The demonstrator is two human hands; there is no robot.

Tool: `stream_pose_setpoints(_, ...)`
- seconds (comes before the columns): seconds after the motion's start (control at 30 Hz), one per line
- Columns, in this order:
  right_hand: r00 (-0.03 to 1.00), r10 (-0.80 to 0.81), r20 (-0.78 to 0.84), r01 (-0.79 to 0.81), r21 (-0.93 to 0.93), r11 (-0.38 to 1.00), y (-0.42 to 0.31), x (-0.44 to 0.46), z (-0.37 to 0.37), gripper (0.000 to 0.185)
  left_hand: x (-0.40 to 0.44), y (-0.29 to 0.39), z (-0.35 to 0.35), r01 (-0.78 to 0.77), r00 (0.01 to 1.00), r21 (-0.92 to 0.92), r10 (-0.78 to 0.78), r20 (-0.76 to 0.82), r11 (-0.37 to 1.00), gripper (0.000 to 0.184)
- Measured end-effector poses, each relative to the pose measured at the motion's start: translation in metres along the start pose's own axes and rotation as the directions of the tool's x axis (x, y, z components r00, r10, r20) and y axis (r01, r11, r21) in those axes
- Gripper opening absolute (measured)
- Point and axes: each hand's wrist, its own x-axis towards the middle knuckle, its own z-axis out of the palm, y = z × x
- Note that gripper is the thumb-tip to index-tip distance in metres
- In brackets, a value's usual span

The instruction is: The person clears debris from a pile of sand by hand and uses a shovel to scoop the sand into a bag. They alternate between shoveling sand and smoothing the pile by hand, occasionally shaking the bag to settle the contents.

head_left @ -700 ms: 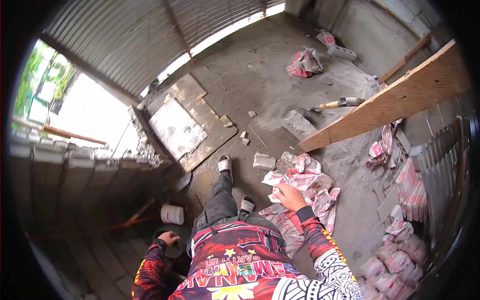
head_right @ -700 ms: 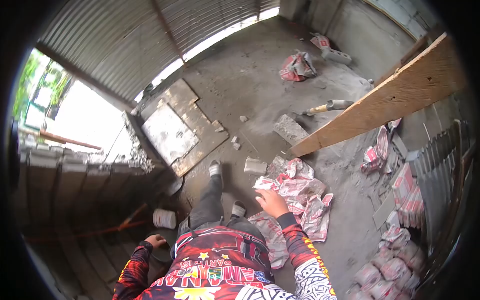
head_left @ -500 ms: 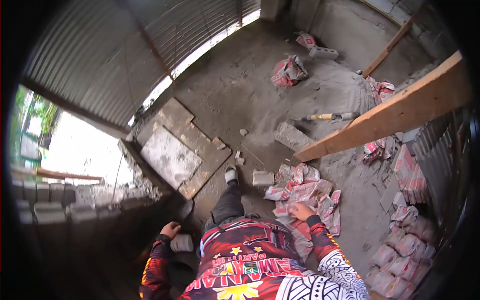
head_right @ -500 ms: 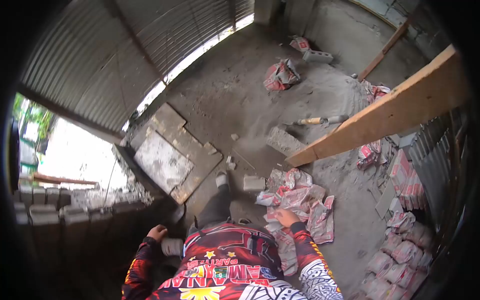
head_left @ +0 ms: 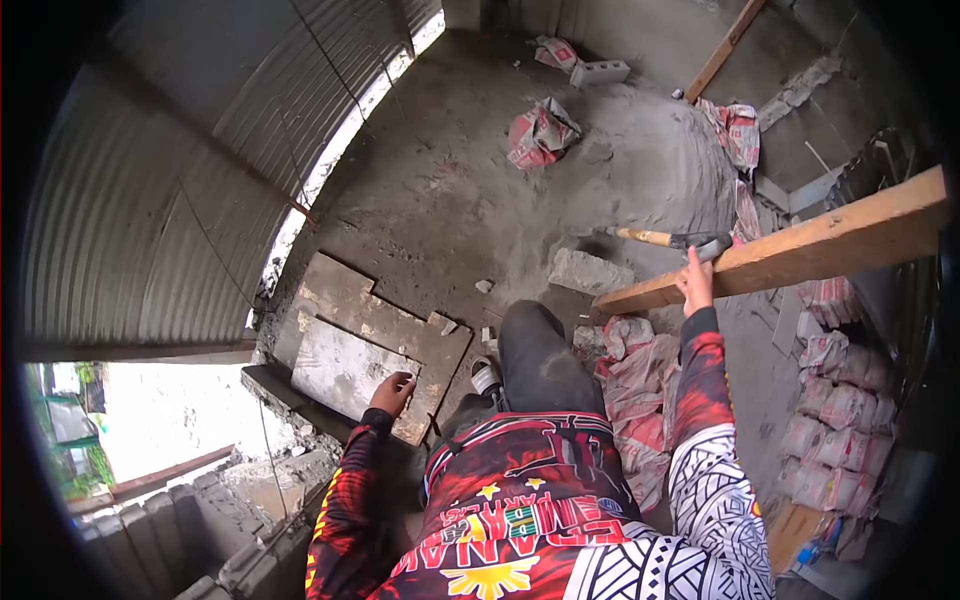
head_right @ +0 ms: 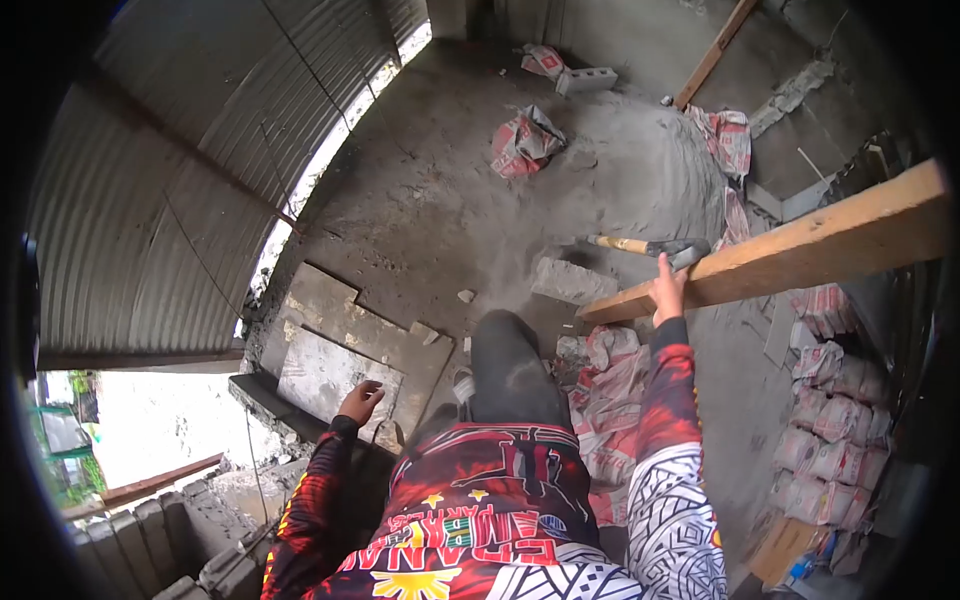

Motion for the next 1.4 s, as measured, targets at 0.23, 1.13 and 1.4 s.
stream_pose_setpoints(0.23, 0.943, 0.043, -0.329, -0.028, 0.049, 0.998, 0.019, 0.047, 0.021, 0.066, 0.015, -0.053, -0.022, 0.202, 0.958, 0.148, -0.227, 0.177, 0.968, 0.043)
stream_pose_setpoints(1.13, 0.911, 0.287, 0.295, -0.322, 0.075, 0.944, -0.157, 0.136, 0.439, 0.044, 0.596, 0.478, -0.081, 0.786, 0.221, -0.176, -0.004, 0.975, 0.592, 0.081)
stream_pose_setpoints(1.4, 0.699, 0.666, 0.260, -0.710, 0.143, 0.690, -0.095, 0.102, 0.416, 0.052, 0.660, 0.500, -0.097, 0.680, 0.067, 0.076, -0.166, 0.984, 0.729, 0.037)
